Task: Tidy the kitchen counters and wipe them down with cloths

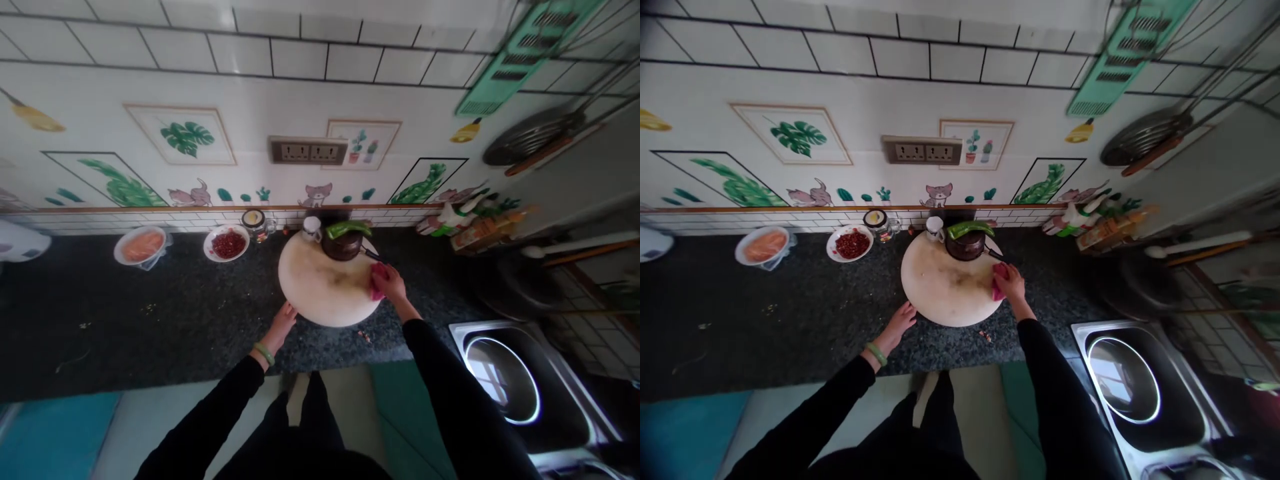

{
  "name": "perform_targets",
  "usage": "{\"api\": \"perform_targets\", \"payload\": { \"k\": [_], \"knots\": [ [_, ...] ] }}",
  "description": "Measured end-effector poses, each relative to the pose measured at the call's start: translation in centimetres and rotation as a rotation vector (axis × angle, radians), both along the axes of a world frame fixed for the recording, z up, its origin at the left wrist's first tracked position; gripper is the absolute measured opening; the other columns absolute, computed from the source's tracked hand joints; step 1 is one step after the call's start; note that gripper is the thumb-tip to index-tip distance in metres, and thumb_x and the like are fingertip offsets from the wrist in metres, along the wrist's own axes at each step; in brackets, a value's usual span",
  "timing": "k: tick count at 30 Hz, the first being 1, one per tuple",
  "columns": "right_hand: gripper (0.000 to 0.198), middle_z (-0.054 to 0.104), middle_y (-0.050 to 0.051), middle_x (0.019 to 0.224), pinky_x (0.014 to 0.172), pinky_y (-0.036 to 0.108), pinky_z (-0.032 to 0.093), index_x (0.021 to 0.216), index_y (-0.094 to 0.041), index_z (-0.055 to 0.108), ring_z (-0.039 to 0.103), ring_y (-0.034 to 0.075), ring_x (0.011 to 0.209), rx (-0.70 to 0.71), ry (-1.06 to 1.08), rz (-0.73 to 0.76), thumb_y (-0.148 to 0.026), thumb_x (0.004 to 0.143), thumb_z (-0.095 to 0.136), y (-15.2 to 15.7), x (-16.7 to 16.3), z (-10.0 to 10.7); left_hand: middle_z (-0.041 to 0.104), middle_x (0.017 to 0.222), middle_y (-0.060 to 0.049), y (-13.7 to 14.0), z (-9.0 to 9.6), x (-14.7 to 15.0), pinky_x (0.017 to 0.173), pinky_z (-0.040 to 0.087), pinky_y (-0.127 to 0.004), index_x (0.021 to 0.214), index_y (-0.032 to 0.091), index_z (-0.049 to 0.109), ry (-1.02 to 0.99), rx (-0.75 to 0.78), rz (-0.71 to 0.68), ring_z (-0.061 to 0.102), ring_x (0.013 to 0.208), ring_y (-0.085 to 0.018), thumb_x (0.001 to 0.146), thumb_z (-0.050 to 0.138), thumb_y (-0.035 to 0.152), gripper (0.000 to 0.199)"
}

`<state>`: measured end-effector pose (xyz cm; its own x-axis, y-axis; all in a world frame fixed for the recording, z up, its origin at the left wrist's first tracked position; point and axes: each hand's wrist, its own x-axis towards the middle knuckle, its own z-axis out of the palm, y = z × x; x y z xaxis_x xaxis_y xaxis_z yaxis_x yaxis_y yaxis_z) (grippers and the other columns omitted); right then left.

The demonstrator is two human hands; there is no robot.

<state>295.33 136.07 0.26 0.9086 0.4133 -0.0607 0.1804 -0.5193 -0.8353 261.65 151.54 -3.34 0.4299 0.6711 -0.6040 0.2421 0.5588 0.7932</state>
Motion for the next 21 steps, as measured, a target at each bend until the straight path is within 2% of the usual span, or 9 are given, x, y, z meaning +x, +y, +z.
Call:
{"api": "perform_targets", "payload": {
  "k": [3,5,7,12,16,18,19,21],
  "knots": [
    [0.047,0.061,0.018,0.142,0.109,0.051,0.040,0.129,-0.015,0.068,0.056,0.032,0.129,-0.204,-0.377,0.034,-0.019,0.082,0.060,0.4,-0.3,-3.5,0.067,0.140,-0.012,-0.8,-0.2,1.0,0.104,0.052,-0.049,0.116,0.026,0.072,-0.030,-0.005,0.009,0.062,0.131,-0.031,0.080,0.079,0.049,0.043],
    [0.047,0.061,0.019,0.143,0.107,0.051,0.040,0.131,-0.014,0.067,0.056,0.032,0.130,-0.192,-0.507,0.015,-0.015,0.086,0.052,0.4,-2.2,-5.4,0.069,0.138,-0.012,-0.9,-0.3,1.0,0.105,0.052,-0.048,0.115,0.027,0.074,-0.032,-0.008,0.023,0.064,0.127,-0.030,0.080,0.079,0.053,0.044],
    [0.046,0.065,0.018,0.138,0.105,0.048,0.042,0.128,-0.013,0.069,0.058,0.030,0.128,-0.150,-0.544,0.024,-0.013,0.088,0.049,0.3,-4.8,-6.5,0.069,0.137,-0.011,-0.8,-0.2,0.9,0.105,0.052,-0.046,0.117,0.027,0.074,-0.031,-0.029,0.029,0.065,0.124,-0.030,0.081,0.078,0.053,0.045],
    [0.048,0.067,0.014,0.135,0.107,0.045,0.043,0.131,-0.018,0.068,0.054,0.026,0.135,0.009,-0.431,0.202,-0.008,0.091,0.043,1.7,-14.8,-6.6,0.066,0.141,-0.010,-0.7,0.6,0.8,0.106,0.051,-0.042,0.116,0.026,0.074,-0.042,-0.100,0.073,0.065,0.125,-0.028,0.086,0.075,0.046,0.035],
    [0.049,0.070,0.012,0.131,0.107,0.044,0.046,0.125,-0.020,0.071,0.059,0.026,0.130,0.205,-0.223,0.399,-0.004,0.086,0.046,4.7,-23.3,-6.1,0.073,0.127,-0.010,-0.8,1.3,0.6,0.100,0.053,-0.036,0.107,0.022,0.075,-0.122,-0.179,0.123,0.067,0.118,-0.026,0.087,0.075,0.040,0.027],
    [0.050,0.071,0.010,0.128,0.107,0.042,0.048,0.124,-0.021,0.071,0.062,0.025,0.125,0.294,-0.105,0.457,-0.004,0.082,0.049,6.0,-25.0,-5.9,0.075,0.121,-0.012,-0.8,1.5,0.5,0.097,0.055,-0.035,0.105,0.019,0.075,-0.154,-0.238,0.170,0.069,0.115,-0.025,0.091,0.070,0.038,0.024],
    [0.051,0.071,0.010,0.127,0.107,0.040,0.050,0.125,-0.021,0.070,0.063,0.024,0.123,0.323,-0.066,0.460,-0.005,0.081,0.050,6.3,-24.8,-5.7,0.075,0.122,-0.012,-0.9,1.6,0.4,0.096,0.055,-0.035,0.105,0.018,0.074,-0.160,-0.270,0.197,0.069,0.115,-0.025,0.094,0.066,0.036,0.023],
    [0.048,0.071,0.009,0.126,0.103,0.039,0.053,0.127,-0.021,0.068,0.065,0.024,0.117,0.351,-0.037,0.422,-0.010,0.083,0.051,6.0,-22.2,-5.3,0.070,0.133,-0.013,-1.0,1.6,0.4,0.099,0.055,-0.037,0.111,0.018,0.073,-0.162,-0.314,0.244,0.067,0.120,-0.025,0.098,0.059,0.032,0.024]
  ]
}}
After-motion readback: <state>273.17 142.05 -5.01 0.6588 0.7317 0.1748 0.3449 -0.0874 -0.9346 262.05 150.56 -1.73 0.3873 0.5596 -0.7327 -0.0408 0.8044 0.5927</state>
